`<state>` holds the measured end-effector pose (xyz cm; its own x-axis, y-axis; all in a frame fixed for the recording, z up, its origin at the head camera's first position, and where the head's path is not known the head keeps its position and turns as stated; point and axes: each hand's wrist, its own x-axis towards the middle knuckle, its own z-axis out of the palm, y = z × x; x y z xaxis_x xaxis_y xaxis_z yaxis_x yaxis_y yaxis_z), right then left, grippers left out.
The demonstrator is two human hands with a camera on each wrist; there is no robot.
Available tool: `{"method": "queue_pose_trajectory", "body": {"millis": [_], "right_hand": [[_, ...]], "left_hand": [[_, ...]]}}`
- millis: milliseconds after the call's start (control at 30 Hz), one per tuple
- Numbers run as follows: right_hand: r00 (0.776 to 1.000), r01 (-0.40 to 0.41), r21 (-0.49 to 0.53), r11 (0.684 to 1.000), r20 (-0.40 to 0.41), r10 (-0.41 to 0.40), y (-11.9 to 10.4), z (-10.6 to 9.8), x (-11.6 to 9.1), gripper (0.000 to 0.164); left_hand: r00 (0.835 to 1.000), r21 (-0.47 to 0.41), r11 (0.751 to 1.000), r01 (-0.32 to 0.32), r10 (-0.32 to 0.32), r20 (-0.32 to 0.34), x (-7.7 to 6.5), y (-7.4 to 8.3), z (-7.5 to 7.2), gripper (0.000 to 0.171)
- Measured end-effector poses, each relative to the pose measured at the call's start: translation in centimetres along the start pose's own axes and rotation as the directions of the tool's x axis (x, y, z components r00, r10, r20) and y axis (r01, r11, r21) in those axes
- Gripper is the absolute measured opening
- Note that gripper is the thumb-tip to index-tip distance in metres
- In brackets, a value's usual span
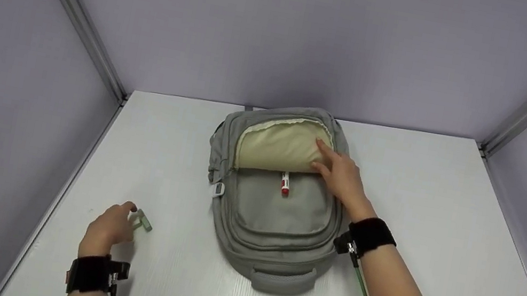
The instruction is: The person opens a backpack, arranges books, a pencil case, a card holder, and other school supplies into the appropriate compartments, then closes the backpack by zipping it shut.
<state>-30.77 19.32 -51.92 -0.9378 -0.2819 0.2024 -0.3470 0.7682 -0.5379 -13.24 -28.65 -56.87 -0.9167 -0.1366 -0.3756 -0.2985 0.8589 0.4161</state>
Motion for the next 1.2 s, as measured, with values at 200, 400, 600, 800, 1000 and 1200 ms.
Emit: {"method": "queue_pose_trajectory", "body": {"millis": [200, 400, 600, 800, 1000, 1200], "right_hand": [[1.000, 0.008, 0.003, 1.000, -0.003, -0.008, -0.1, 0.1, -0.1, 0.063], [1.000, 0.001, -0.004, 1.000, -0.006, -0.001, 0.0, 0.1, -0.1, 0.063], [1.000, -0.010, 0.006, 1.000, 0.001, 0.010, 0.1, 0.1, -0.1, 0.063], [1.000, -0.020, 0.002, 1.000, 0.012, 0.020, 0.1, 0.1, -0.2, 0.062], [1.000, -0.017, 0.006, 1.000, -0.001, 0.017, 0.1, 0.0, -0.2, 0.062], [1.000, -0.019, 0.001, 1.000, 0.009, 0.019, 0.0, 0.1, -0.4, 0.063]], "left_hand": [[0.996, 0.044, 0.999, -0.001, 0.005, -0.087, 0.2, -0.1, 0.9, 0.057], [0.986, 0.052, 0.999, -0.009, 0.017, -0.163, 0.4, -0.1, 2.0, 0.053], [0.983, 0.057, 0.998, -0.016, 0.026, -0.184, 0.4, 0.0, 2.2, 0.049], [0.977, 0.063, 0.998, -0.029, 0.042, -0.209, -0.2, 0.3, 1.4, 0.041], [0.956, 0.066, 0.992, -0.104, 0.118, -0.270, -0.6, 3.1, 0.4, 0.028], [0.918, -0.028, 0.979, -0.203, 0.180, -0.352, -0.3, 7.5, 0.3, 0.026]]}}
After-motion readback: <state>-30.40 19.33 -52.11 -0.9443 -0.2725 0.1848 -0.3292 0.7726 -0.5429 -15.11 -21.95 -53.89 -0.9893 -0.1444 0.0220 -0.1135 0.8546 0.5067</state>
